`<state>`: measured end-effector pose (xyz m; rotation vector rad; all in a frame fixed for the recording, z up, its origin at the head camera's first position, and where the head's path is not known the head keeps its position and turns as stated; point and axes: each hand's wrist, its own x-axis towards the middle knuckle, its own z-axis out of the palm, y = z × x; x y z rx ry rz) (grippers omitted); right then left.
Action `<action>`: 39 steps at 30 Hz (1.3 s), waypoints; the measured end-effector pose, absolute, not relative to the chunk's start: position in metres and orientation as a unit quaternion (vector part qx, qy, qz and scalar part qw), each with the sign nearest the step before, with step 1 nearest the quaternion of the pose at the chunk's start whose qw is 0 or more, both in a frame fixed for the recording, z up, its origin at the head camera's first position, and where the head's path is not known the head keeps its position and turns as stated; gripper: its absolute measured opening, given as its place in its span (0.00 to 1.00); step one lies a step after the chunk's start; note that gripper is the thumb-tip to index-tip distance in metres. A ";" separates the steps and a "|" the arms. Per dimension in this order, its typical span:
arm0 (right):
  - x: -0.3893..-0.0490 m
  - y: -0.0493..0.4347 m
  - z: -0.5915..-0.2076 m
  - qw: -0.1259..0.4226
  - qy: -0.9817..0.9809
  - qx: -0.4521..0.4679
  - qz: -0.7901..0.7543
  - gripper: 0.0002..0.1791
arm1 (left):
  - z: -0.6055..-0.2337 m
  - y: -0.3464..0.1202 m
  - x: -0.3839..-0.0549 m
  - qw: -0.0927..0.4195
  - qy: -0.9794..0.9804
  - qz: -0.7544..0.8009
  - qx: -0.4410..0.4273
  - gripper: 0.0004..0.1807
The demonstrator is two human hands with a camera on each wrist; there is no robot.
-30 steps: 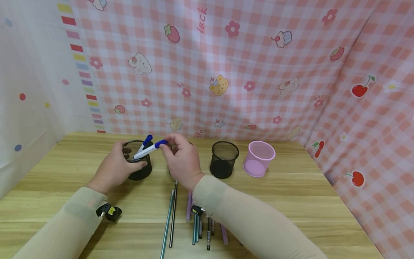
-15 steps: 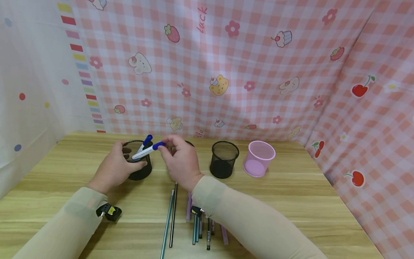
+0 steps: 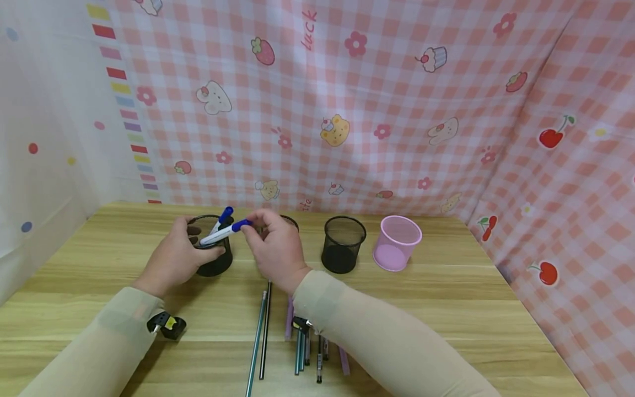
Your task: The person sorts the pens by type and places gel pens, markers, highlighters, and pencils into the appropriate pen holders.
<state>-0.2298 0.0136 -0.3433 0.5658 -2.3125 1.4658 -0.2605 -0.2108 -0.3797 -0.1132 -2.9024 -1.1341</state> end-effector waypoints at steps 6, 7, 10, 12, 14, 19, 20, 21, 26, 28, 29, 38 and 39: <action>-0.229 0.013 -0.345 0.160 -0.819 0.196 0.515 0.05 | -0.381 -0.212 -0.261 0.012 -0.931 -0.364 -0.036 0.61; -0.229 0.012 -0.345 0.158 -0.820 0.195 0.514 0.05 | -0.382 -0.212 -0.261 0.012 -0.930 -0.364 -0.036 0.61; -0.228 0.012 -0.345 0.153 -0.821 0.194 0.514 0.05 | -0.382 -0.212 -0.261 0.015 -0.930 -0.365 -0.037 0.61; -0.228 0.011 -0.345 0.149 -0.822 0.191 0.515 0.05 | -0.382 -0.212 -0.261 0.016 -0.930 -0.365 -0.037 0.61; -0.228 0.011 -0.345 0.145 -0.823 0.189 0.516 0.05 | -0.382 -0.212 -0.261 0.016 -0.931 -0.364 -0.036 0.60; -0.228 0.011 -0.346 0.145 -0.828 0.192 0.506 0.06 | -0.381 -0.211 -0.261 0.015 -0.932 -0.360 -0.032 0.61; -0.228 0.011 -0.346 0.146 -0.830 0.193 0.503 0.07 | -0.381 -0.211 -0.261 0.014 -0.933 -0.359 -0.031 0.61; -0.228 0.011 -0.346 0.146 -0.831 0.194 0.499 0.07 | -0.381 -0.211 -0.261 0.013 -0.933 -0.359 -0.031 0.61; -0.228 0.012 -0.347 0.141 -0.836 0.194 0.494 0.09 | -0.381 -0.211 -0.260 0.009 -0.932 -0.362 -0.031 0.62; -0.228 0.013 -0.347 0.138 -0.837 0.191 0.494 0.09 | -0.380 -0.211 -0.260 0.009 -0.931 -0.363 -0.031 0.62; -0.228 0.014 -0.347 0.137 -0.837 0.189 0.496 0.09 | -0.380 -0.211 -0.260 0.008 -0.931 -0.365 -0.031 0.62; -0.234 0.034 -0.332 0.159 -0.816 0.181 0.525 0.12 | -0.379 -0.211 -0.260 0.003 -0.928 -0.371 -0.030 0.66; -0.234 0.037 -0.329 0.161 -0.812 0.181 0.530 0.12 | -0.379 -0.211 -0.260 0.002 -0.928 -0.371 -0.030 0.66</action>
